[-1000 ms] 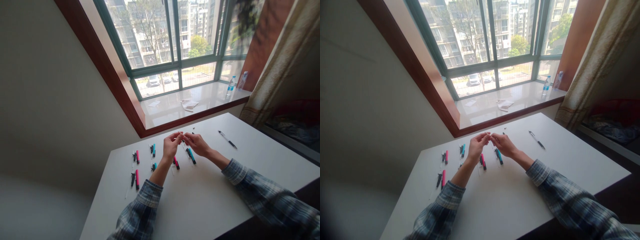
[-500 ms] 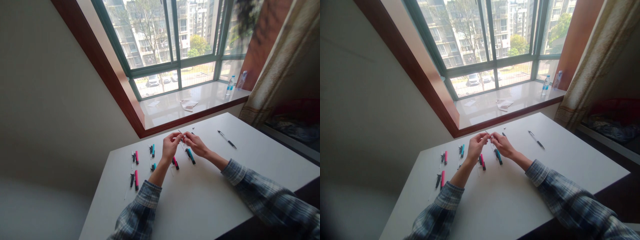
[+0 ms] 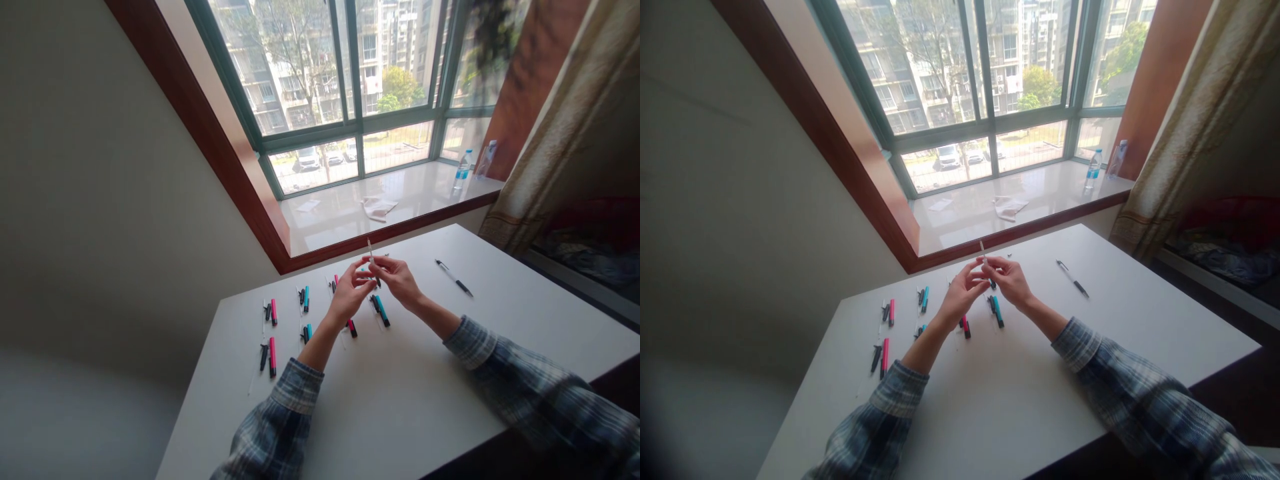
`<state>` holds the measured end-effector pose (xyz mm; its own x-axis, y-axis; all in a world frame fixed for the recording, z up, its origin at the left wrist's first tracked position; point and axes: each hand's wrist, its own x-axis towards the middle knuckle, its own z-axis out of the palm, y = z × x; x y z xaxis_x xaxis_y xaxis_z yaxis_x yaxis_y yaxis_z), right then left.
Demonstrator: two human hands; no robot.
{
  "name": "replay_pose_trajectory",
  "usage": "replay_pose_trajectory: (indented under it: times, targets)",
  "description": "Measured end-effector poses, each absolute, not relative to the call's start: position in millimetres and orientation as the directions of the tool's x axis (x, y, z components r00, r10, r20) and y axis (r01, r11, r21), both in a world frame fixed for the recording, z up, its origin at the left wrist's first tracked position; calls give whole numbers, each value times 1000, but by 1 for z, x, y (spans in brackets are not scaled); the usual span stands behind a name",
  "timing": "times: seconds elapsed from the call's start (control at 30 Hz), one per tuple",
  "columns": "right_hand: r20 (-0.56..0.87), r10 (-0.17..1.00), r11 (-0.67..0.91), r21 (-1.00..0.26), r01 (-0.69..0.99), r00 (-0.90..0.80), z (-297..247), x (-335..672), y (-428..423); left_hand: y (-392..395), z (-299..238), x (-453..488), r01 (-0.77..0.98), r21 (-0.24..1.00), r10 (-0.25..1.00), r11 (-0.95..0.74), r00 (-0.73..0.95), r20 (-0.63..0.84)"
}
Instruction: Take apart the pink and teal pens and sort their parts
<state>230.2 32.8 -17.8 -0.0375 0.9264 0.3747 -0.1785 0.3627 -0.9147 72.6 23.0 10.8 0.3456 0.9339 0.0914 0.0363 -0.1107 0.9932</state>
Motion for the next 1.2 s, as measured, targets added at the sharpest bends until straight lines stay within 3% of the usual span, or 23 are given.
replay_pose_trajectory:
  times: [0.13, 0.23, 0.3, 0.37, 0.43, 0.5, 0.7, 1.2]
  targets:
    - [334, 938, 308, -926, -217, -92, -14, 226, 29, 22, 7, 78, -11, 992, 927, -125, 356, 121]
    - [377, 921, 366, -923, -119, -95, -11, 228, 31, 23, 8, 77, -22, 989, 929, -145, 342, 144]
    - [445, 893, 449, -891, 63, -64, -10, 237, 37, 22, 11, 73, 4, 988, 937, -156, 318, 147]
    - [530, 848, 500, -794, 346, -11, -15, 253, 49, 17, 13, 65, 42, 983, 952, -176, 262, 159]
    - [571, 821, 461, -660, 594, -3, -25, 271, 65, 9, 12, 53, 72, 975, 958, -210, 216, 191]
    - [511, 859, 338, -569, 749, 1, -38, 289, 84, -3, 10, 39, 93, 970, 958, -224, 203, 202]
    - [430, 903, 285, -551, 785, -26, -67, 309, 120, -28, 2, 6, 133, 970, 974, -204, 122, 189]
    - [392, 918, 281, -525, 804, -65, -63, 309, 113, -36, 1, 5, 162, 959, 969, -231, 132, 211]
